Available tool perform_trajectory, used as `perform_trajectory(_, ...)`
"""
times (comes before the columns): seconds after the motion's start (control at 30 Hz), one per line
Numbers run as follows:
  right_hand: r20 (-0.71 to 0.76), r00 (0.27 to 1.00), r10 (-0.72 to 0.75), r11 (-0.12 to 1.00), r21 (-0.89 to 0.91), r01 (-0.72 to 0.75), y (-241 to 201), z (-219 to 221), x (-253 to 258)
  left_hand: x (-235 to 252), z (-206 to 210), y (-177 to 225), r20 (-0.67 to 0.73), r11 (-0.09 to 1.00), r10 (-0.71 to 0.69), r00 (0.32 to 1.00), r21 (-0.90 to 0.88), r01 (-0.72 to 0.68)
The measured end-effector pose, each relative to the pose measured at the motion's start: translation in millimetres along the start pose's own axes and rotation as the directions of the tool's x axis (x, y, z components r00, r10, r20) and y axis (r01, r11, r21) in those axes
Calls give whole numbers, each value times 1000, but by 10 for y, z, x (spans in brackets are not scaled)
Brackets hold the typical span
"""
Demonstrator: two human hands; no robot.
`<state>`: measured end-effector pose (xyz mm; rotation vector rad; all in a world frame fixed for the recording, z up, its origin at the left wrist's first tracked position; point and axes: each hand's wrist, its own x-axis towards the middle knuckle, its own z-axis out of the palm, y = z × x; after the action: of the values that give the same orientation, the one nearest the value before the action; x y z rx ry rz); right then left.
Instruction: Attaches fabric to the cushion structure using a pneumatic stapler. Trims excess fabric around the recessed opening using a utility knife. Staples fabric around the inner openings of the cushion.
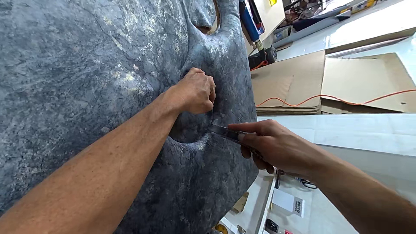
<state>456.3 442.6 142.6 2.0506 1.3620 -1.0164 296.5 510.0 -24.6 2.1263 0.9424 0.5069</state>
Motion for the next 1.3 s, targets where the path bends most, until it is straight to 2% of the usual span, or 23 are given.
perform_trajectory(0.23,107,994,17,999,45,-21,-25,-68,44,-4,30,-9,-33,1000,19,999,-10,-19)
perform_trajectory(0.9,196,979,56,970,223,-100,-23,-6,42,-19,31,-45,-74,999,15,997,-51,-19)
perform_trajectory(1.3,246,968,53,967,230,-111,18,-71,25,-24,29,-75,-106,998,20,994,-63,-27)
